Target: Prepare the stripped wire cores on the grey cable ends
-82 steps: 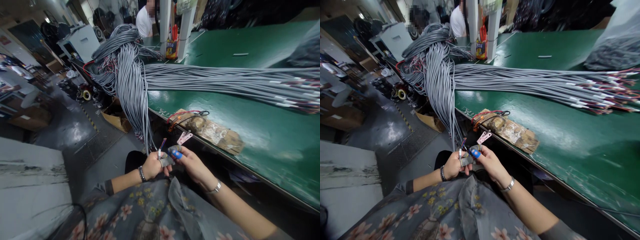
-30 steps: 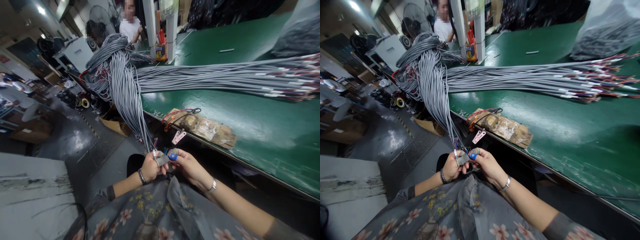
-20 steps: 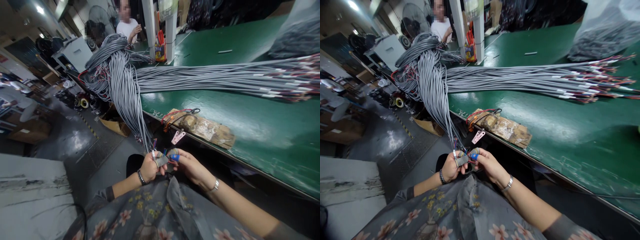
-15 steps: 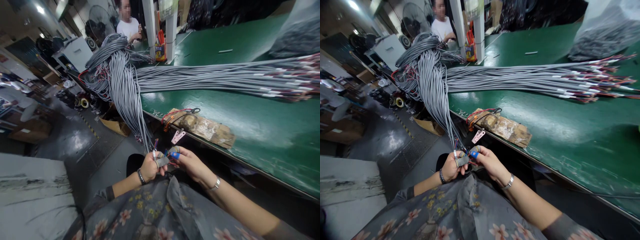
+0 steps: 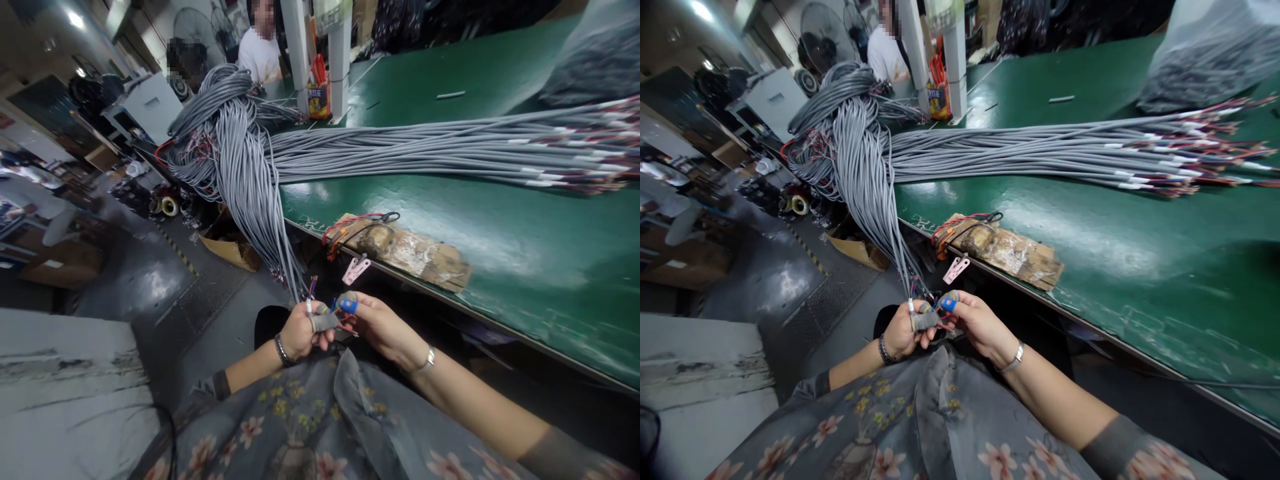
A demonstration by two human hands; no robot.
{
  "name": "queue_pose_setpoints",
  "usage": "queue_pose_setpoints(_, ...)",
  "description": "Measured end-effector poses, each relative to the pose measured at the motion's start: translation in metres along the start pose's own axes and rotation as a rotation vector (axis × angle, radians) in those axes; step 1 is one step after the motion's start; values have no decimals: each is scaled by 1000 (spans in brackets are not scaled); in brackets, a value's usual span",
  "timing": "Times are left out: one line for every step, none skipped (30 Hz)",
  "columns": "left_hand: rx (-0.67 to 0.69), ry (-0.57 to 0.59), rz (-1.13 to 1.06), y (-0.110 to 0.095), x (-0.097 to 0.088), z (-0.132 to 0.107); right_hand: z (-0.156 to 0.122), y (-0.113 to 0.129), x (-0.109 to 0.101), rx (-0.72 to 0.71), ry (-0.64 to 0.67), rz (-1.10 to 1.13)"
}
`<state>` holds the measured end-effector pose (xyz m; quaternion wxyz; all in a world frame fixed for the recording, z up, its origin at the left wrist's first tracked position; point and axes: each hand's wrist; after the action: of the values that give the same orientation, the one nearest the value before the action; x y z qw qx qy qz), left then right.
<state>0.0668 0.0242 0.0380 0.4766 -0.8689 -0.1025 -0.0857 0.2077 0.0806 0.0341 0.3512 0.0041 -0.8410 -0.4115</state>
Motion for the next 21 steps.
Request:
queue_pose_setpoints(5, -13, -9, 1, 0, 0, 0, 0, -1, -11, -22, 16)
queue_pose_setpoints(9, -22, -13, 1, 1, 0, -1, -1, -2, -18, -42, 32)
queue_pose_setpoints(13, -30, -12, 2, 1, 0, -1, -1, -3, -23, -55, 42)
queue_pose_setpoints(19, -40, -10, 2, 2, 0, -2, -1, -4, -29, -57, 39)
queue_pose_setpoints(25, -52, -5, 2, 2, 0, -3, -2, -4, -38, -49, 22)
queue_pose_setpoints(31, -63, 1, 2, 3, -1, -4, -2, -4, -52, -37, -11)
queue_pose_setpoints(37, -74, 9, 2, 4, -1, -5, -1, -4, -66, -23, -58)
queue_pose_setpoints(42, -81, 17, 2, 5, -1, -5, -1, -3, -82, -12, -112)
queue_pose_setpoints(47, -83, 26, 1, 6, -1, -6, 0, -2, -100, -9, -163)
queue_pose_setpoints(52, -82, 36, 1, 6, -1, -7, 0, -1, -115, -12, -204)
queue_pose_setpoints(56, -81, 44, 1, 7, -1, -7, 0, 0, -127, -18, -231)
queue_pose_setpoints(61, -81, 50, 1, 8, -1, -7, 0, 1, -137, -24, -243)
queue_pose_setpoints(65, -85, 51, 1, 8, -1, -7, 0, 2, -142, -31, -244)
queue_pose_setpoints(70, -94, 44, 1, 9, -1, -7, 0, 2, -143, -43, -239)
queue_pose_setpoints(75, -107, 29, 1, 9, -1, -7, -1, 2, -139, -58, -232)
queue_pose_setpoints(79, -121, 9, 0, 9, -1, -7, -2, 2, -132, -74, -224)
queue_pose_setpoints(81, -133, -12, -1, 10, 0, -7, -2, 1, -126, -87, -215)
queue_pose_setpoints(81, -141, -29, -1, 10, 0, -7, -3, 1, -120, -94, -204)
queue_pose_setpoints(79, -144, -40, -2, 10, 0, -8, -2, 1, -115, -95, -190)
queue_pose_setpoints(75, -143, -43, -3, 11, 0, -8, -1, 0, -108, -87, -175)
queue_pose_setpoints(71, -140, -40, -4, 11, 0, -9, 0, 0, -102, -73, -162)
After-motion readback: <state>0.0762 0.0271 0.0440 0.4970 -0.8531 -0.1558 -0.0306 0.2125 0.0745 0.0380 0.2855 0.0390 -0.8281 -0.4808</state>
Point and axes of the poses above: each hand's wrist, its own z-axis towards the middle knuckle, its own x-axis out of the palm, y = z × x, and after that the axes turned 3 degrees about -x, right-handed
